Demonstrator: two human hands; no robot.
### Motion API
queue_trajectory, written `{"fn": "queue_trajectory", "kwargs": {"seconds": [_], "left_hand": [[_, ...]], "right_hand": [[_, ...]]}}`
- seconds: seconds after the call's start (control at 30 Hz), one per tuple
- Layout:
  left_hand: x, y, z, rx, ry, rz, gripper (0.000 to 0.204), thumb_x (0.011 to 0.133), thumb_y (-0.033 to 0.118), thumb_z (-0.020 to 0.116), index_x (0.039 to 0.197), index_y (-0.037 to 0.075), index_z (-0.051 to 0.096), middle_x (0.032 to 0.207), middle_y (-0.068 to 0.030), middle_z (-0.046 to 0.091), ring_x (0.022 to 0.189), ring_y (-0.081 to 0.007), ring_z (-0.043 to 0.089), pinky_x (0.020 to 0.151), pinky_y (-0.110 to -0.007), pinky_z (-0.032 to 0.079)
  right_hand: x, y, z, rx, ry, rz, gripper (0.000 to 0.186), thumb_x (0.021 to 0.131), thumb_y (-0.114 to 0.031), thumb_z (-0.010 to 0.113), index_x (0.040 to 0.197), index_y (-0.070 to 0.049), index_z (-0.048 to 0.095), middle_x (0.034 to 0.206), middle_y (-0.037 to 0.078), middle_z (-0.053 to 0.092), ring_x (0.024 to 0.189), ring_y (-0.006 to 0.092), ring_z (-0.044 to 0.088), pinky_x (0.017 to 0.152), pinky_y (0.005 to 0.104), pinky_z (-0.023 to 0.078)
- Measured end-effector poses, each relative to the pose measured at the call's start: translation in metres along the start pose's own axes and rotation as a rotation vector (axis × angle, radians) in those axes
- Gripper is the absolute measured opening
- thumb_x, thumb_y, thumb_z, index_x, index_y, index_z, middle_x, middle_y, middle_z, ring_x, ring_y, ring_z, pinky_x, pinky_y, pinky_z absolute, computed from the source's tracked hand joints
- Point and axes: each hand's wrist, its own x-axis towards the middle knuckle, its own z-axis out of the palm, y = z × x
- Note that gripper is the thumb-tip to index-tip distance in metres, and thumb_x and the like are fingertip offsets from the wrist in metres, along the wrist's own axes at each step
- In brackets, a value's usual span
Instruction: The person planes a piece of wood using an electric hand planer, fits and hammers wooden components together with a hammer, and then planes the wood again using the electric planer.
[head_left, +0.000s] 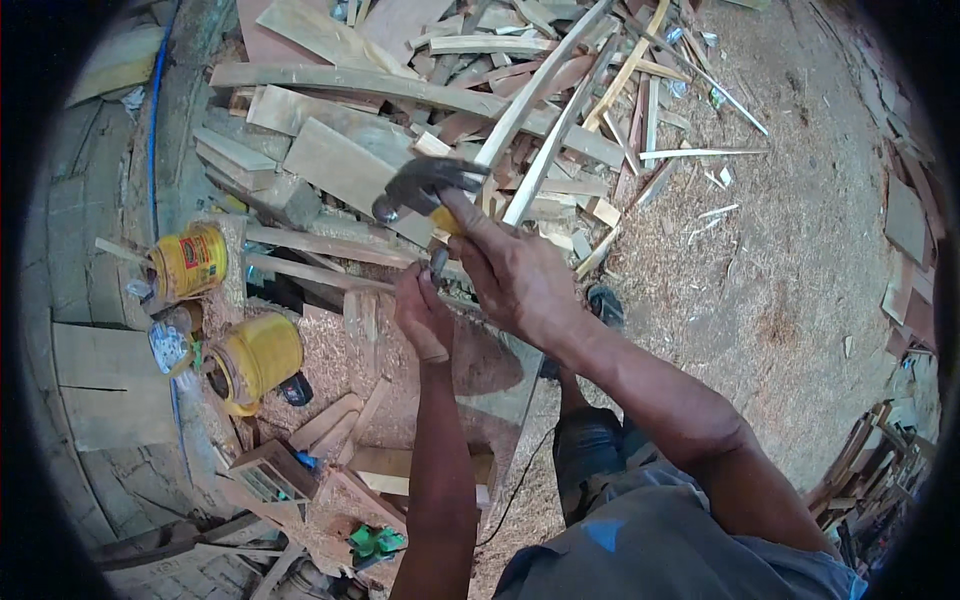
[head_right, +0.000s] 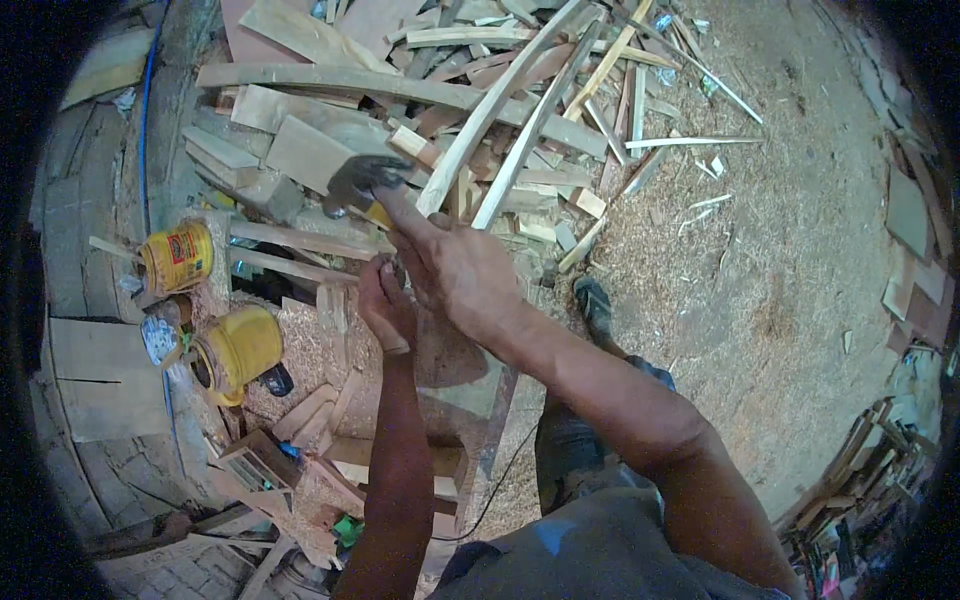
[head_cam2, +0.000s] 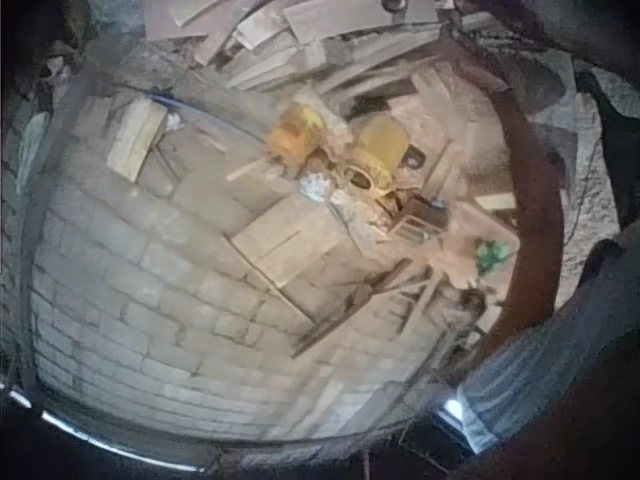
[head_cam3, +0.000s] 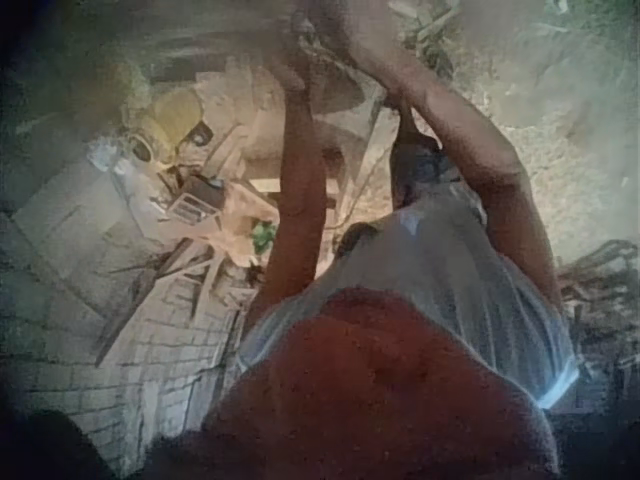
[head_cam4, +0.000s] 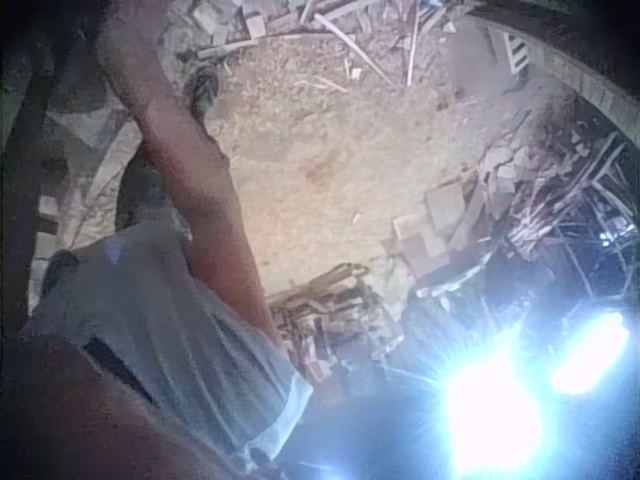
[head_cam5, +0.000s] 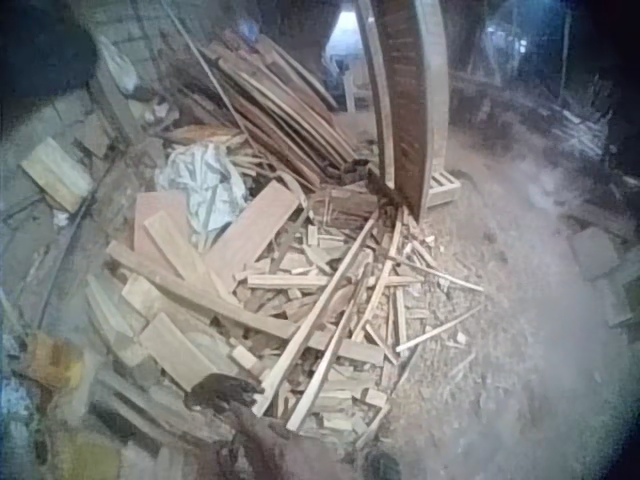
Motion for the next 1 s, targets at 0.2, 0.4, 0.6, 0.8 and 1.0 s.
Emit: {"fn": "queue_trajectory", "kwargs": {"seconds": [0.2, 0.4, 0.6, 0.8, 1.0], "left_hand": [[-0.005, -0.013, 0.003, -0.140, 0.001, -0.076, 0.024, 0.099, 0.012, 0.048, 0.112, -0.003, 0.061, 0.098, -0.0211, 0.063, 0.088, -0.0376, 0.063, 0.080, -0.043, 0.050], [-0.002, 0.004, -0.001, 0.019, -0.044, -0.093, 0.026, 0.100, 0.018, 0.050, 0.107, -0.004, 0.061, 0.097, -0.0206, 0.064, 0.090, -0.0331, 0.063, 0.081, -0.040, 0.049], [-0.003, 0.001, -0.003, 0.072, 0.067, -0.002, 0.025, 0.099, 0.018, 0.049, 0.110, -0.001, 0.061, 0.097, -0.0198, 0.064, 0.085, -0.0313, 0.064, 0.078, -0.041, 0.052], [-0.003, 0.005, -0.004, -0.071, -0.038, -0.079, 0.028, 0.101, 0.020, 0.047, 0.115, -0.001, 0.060, 0.100, -0.0221, 0.064, 0.088, -0.0358, 0.064, 0.078, -0.041, 0.051], [-0.002, 0.002, -0.001, 0.072, 0.075, 0.061, 0.020, 0.098, 0.015, 0.051, 0.105, -0.002, 0.059, 0.094, -0.0216, 0.061, 0.084, -0.0389, 0.061, 0.074, -0.044, 0.050]], "right_hand": [[0.007, 0.013, 0.004, -0.081, -0.191, 0.005, 0.051, 0.097, -0.023, 0.056, 0.146, -0.020, 0.045, 0.088, 0.019, 0.070, 0.070, 0.0387, 0.068, 0.061, 0.0493, 0.054], [-0.006, 0.026, 0.013, -0.296, -0.382, -0.009, 0.044, 0.098, -0.030, 0.053, 0.141, -0.019, 0.050, 0.074, 0.017, 0.066, 0.067, 0.0372, 0.066, 0.057, 0.0478, 0.053], [-0.026, 0.003, 0.009, 0.168, 0.031, 0.053, 0.045, 0.094, -0.020, 0.062, 0.139, -0.019, 0.054, 0.081, 0.019, 0.069, 0.071, 0.0374, 0.068, 0.061, 0.0457, 0.056], [0.002, 0.011, 0.009, -0.181, -0.161, -0.089, 0.052, 0.094, -0.020, 0.062, 0.144, -0.023, 0.048, 0.085, 0.018, 0.070, 0.070, 0.0374, 0.068, 0.061, 0.0470, 0.055], [-0.008, -0.003, 0.003, -0.069, -0.042, -0.065, 0.048, 0.098, -0.030, 0.054, 0.145, -0.026, 0.046, 0.085, 0.015, 0.069, 0.066, 0.0356, 0.067, 0.057, 0.0482, 0.054]]}}
